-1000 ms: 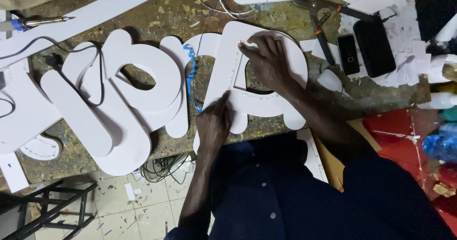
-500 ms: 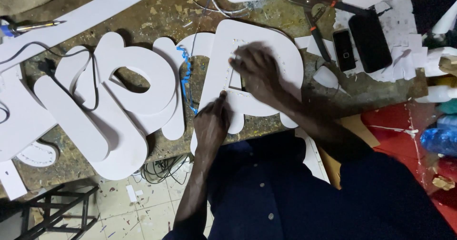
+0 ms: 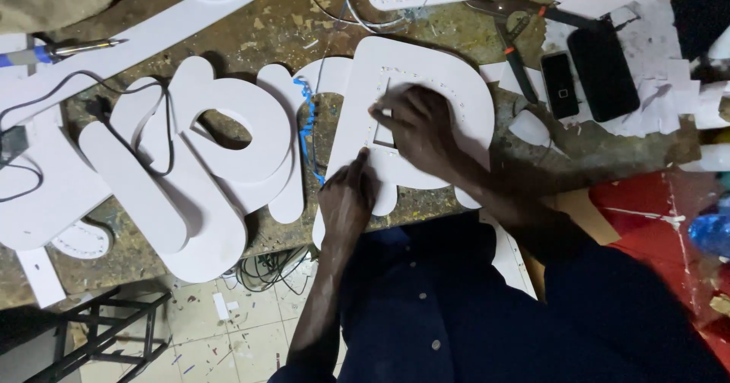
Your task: Attaching a flexible LED strip to a white sign letter by peeling the adhesive backing and pressing it onto the surface.
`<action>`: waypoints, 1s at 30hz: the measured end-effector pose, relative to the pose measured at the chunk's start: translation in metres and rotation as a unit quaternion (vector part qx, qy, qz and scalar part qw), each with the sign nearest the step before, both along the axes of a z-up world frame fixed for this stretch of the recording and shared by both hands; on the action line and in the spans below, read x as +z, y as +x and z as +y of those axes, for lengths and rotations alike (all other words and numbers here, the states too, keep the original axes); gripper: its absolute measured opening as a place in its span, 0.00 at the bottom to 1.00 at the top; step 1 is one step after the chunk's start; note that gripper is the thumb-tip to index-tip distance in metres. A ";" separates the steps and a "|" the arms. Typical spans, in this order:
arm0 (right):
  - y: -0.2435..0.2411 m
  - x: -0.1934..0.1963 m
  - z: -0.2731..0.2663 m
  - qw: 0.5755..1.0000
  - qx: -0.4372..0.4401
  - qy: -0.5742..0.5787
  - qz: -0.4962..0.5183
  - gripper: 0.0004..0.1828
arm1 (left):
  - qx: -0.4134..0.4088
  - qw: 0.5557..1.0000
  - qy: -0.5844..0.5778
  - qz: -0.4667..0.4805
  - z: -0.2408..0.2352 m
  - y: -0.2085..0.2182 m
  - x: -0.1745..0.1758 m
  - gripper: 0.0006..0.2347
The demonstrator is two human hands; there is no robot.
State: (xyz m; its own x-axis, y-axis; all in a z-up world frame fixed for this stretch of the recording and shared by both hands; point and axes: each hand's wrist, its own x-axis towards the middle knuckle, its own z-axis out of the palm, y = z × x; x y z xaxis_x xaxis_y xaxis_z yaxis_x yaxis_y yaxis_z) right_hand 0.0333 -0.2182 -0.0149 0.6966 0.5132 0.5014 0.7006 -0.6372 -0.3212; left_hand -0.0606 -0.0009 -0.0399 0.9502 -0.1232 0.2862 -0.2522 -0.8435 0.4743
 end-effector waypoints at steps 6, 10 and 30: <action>-0.072 0.019 0.008 0.998 -0.019 -0.044 0.048 0.46 | 0.003 1.000 -0.003 0.023 0.001 0.001 -0.002 0.22; -0.078 0.009 0.001 0.992 -0.035 -0.059 0.104 0.49 | -0.010 0.995 0.000 0.097 -0.001 0.008 0.002 0.19; 0.027 0.005 -0.058 0.985 -0.156 0.069 -0.030 0.31 | -0.015 0.964 -0.082 0.254 0.108 0.007 0.087 0.11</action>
